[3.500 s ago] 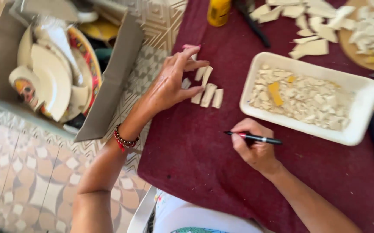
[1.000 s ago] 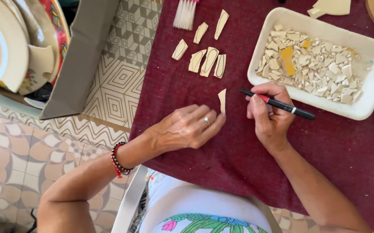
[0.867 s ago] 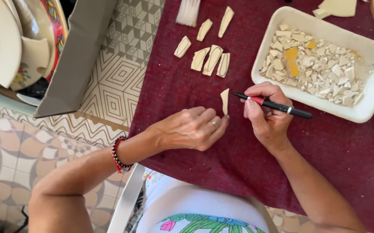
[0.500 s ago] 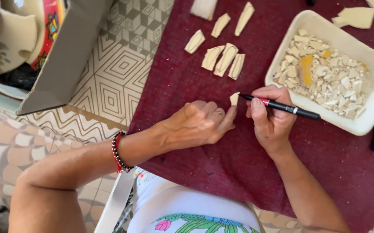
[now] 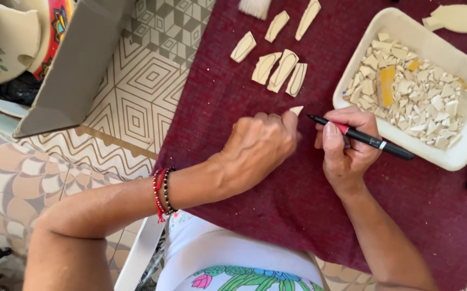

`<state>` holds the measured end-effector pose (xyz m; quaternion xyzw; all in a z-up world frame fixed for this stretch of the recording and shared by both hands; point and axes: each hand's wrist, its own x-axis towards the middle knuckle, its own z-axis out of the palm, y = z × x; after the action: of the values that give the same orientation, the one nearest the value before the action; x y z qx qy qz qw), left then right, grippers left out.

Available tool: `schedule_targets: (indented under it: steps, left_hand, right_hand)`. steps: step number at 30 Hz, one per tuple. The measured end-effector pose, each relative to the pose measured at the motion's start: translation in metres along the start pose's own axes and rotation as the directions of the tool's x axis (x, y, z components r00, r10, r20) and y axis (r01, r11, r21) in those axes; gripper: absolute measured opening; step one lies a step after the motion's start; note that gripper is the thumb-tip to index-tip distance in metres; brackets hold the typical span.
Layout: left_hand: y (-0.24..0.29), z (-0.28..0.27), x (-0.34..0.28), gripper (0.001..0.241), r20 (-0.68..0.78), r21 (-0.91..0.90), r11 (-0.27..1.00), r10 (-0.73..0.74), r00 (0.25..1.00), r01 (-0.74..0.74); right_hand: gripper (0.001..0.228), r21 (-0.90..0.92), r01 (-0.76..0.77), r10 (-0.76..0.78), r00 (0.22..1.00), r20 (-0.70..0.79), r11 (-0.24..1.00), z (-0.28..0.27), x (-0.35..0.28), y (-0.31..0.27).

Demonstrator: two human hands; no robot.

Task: Marking small rectangular pieces with a black marker for a craft project

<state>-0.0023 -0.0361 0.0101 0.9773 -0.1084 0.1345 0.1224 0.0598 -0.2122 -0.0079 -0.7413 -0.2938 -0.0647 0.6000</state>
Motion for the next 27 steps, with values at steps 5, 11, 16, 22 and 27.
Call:
schedule_targets:
  steps: [5,11,16,22,27]
  left_hand:
    - [-0.018,-0.011,0.011,0.019,0.372,-0.433,0.846,-0.147,0.917,0.311]
    - [-0.001,-0.009,-0.007,0.028,0.809,-0.538,-0.51,-0.09,0.58,0.671]
    - [0.015,-0.035,-0.018,0.044,0.824,-0.485,-0.616,-0.084,0.56,0.621]
    - [0.017,-0.035,-0.04,0.034,0.853,-0.458,-0.536,-0.038,0.521,0.71]
    - [-0.001,-0.05,-0.014,0.033,0.122,-0.555,0.83,0.006,0.992,0.063]
  right_hand:
    - [0.019,0.039,-0.014,0.017,0.997,-0.073,0.999,-0.006,-0.004,-0.001]
    - [0.016,0.084,-0.026,0.035,0.993,-0.108,0.996,-0.011,-0.004,-0.005]
    - [0.017,0.111,-0.04,0.049,0.996,-0.078,0.993,-0.008,-0.007,-0.005]
    - [0.017,0.131,-0.024,0.034,0.997,-0.073,0.991,-0.005,-0.005,-0.003]
    - [0.017,0.109,-0.016,0.021,0.999,-0.05,0.994,-0.008,-0.004,0.0]
